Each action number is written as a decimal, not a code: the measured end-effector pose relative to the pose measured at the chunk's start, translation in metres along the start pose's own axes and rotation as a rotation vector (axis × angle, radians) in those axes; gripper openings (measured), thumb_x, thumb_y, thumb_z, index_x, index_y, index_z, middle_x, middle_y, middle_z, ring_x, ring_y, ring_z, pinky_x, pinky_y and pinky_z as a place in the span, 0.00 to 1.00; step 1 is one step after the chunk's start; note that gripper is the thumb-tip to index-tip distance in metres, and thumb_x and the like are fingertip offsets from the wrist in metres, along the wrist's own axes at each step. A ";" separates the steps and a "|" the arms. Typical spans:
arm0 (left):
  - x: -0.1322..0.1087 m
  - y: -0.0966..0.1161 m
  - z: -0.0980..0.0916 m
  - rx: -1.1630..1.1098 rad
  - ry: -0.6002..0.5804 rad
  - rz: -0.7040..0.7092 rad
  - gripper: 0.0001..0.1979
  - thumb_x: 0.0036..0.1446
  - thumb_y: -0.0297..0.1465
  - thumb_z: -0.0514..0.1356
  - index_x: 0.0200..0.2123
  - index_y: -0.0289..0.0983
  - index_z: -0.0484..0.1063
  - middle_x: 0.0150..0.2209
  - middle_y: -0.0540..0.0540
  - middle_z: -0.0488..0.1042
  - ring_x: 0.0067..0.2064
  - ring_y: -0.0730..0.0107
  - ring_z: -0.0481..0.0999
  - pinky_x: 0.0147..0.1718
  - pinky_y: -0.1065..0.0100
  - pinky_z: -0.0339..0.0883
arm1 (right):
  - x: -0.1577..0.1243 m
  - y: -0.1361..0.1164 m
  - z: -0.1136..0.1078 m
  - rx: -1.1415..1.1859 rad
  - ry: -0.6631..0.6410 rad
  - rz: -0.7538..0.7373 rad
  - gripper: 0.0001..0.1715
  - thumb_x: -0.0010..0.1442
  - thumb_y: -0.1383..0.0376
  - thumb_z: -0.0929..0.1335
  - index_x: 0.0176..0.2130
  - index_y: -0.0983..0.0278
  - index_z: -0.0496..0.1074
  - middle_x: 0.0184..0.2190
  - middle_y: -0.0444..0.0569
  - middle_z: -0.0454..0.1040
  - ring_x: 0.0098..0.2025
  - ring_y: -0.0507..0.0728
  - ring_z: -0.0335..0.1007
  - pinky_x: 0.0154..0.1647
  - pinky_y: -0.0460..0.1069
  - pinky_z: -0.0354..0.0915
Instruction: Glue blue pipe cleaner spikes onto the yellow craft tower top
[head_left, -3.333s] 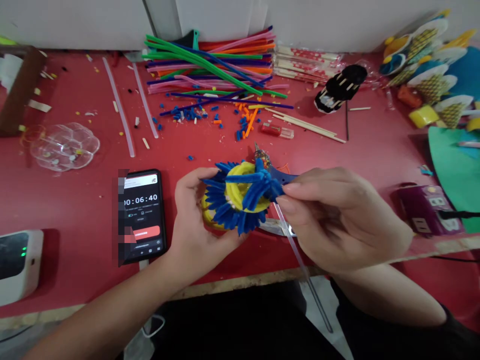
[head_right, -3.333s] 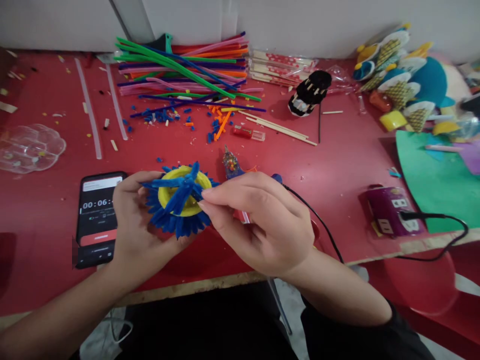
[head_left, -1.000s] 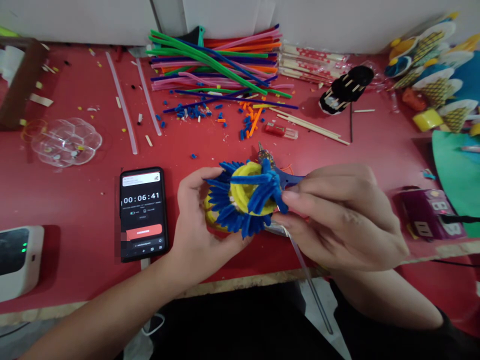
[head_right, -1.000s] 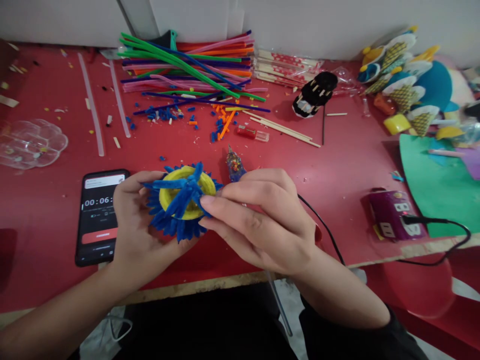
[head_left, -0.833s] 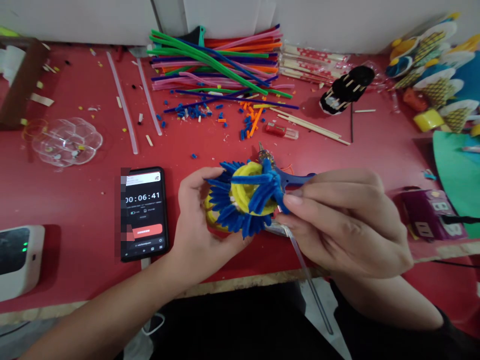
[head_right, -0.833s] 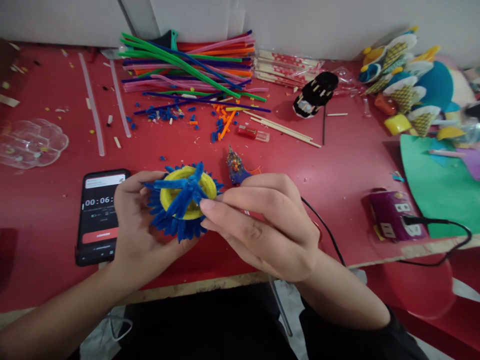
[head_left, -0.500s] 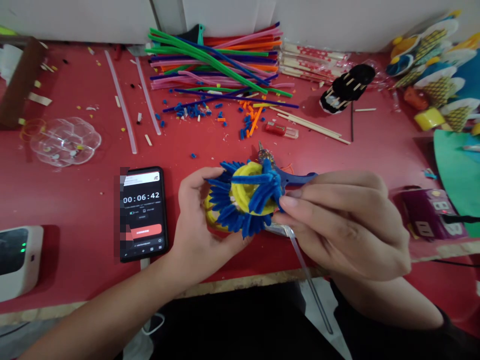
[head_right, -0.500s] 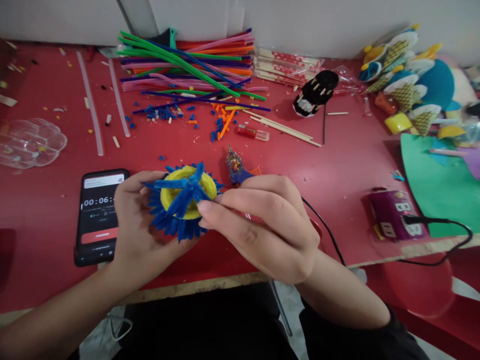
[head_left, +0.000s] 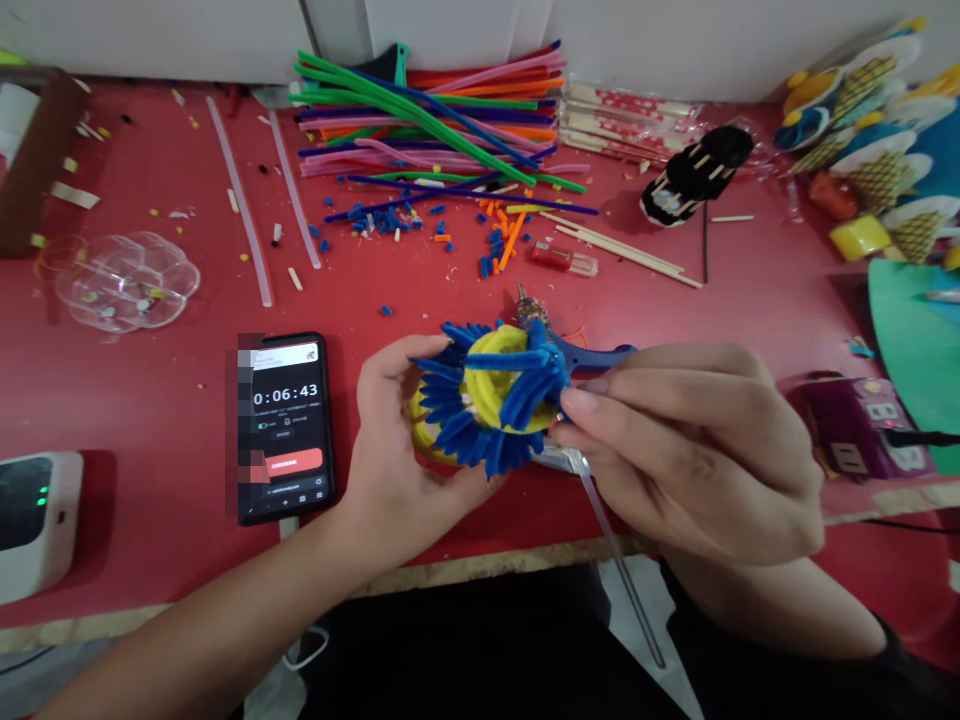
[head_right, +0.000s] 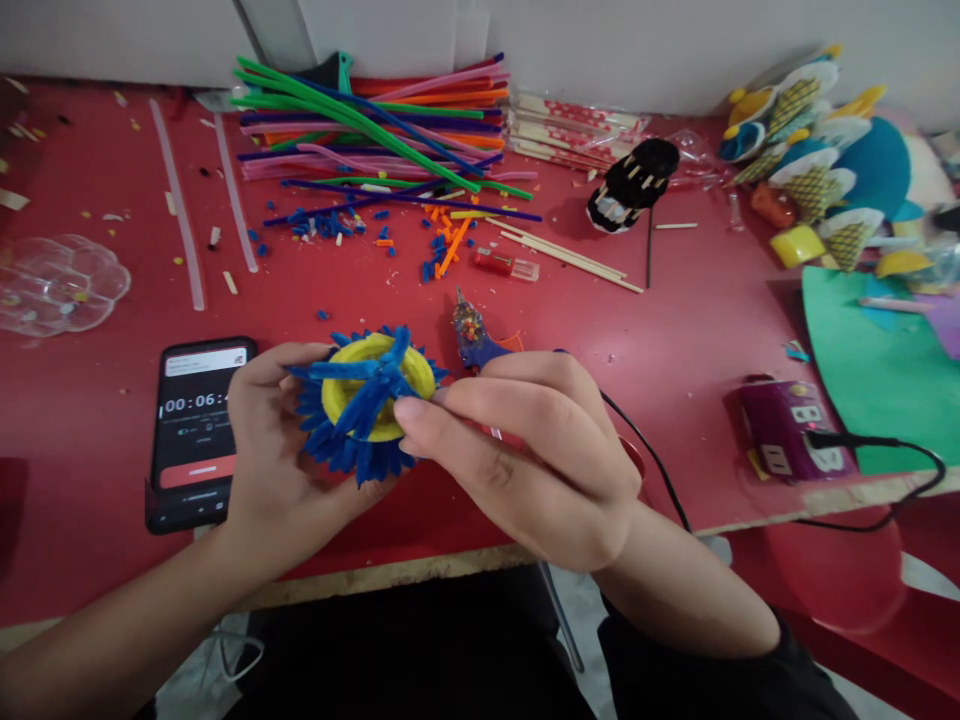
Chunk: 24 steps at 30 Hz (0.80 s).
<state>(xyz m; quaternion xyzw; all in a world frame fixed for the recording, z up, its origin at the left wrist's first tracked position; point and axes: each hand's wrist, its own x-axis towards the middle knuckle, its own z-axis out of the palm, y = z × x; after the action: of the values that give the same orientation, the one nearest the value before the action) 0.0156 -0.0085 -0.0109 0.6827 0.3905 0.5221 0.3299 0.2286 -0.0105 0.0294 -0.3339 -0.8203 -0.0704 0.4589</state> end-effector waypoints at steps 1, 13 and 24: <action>0.000 -0.001 0.000 0.000 0.010 0.013 0.40 0.47 0.34 0.79 0.60 0.51 0.66 0.55 0.45 0.71 0.51 0.56 0.81 0.47 0.55 0.84 | 0.000 0.000 0.000 0.005 -0.004 -0.001 0.14 0.61 0.74 0.75 0.48 0.65 0.81 0.39 0.49 0.82 0.39 0.57 0.80 0.38 0.53 0.80; 0.002 -0.001 -0.001 0.039 -0.010 0.092 0.40 0.47 0.33 0.79 0.61 0.45 0.66 0.55 0.43 0.69 0.52 0.59 0.81 0.46 0.59 0.83 | 0.003 -0.003 0.004 0.041 0.045 0.035 0.14 0.58 0.79 0.77 0.44 0.70 0.80 0.34 0.48 0.81 0.37 0.55 0.79 0.37 0.51 0.78; 0.001 -0.001 0.001 0.037 0.003 0.072 0.41 0.48 0.34 0.78 0.62 0.49 0.63 0.56 0.45 0.69 0.52 0.57 0.81 0.46 0.57 0.82 | 0.003 -0.007 0.001 0.028 -0.034 0.054 0.17 0.60 0.80 0.74 0.48 0.67 0.78 0.37 0.47 0.81 0.40 0.56 0.78 0.39 0.53 0.77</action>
<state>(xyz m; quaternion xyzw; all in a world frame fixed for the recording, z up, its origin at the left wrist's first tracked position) 0.0162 -0.0071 -0.0120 0.7014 0.3757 0.5274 0.2979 0.2227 -0.0138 0.0325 -0.3507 -0.8197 -0.0408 0.4511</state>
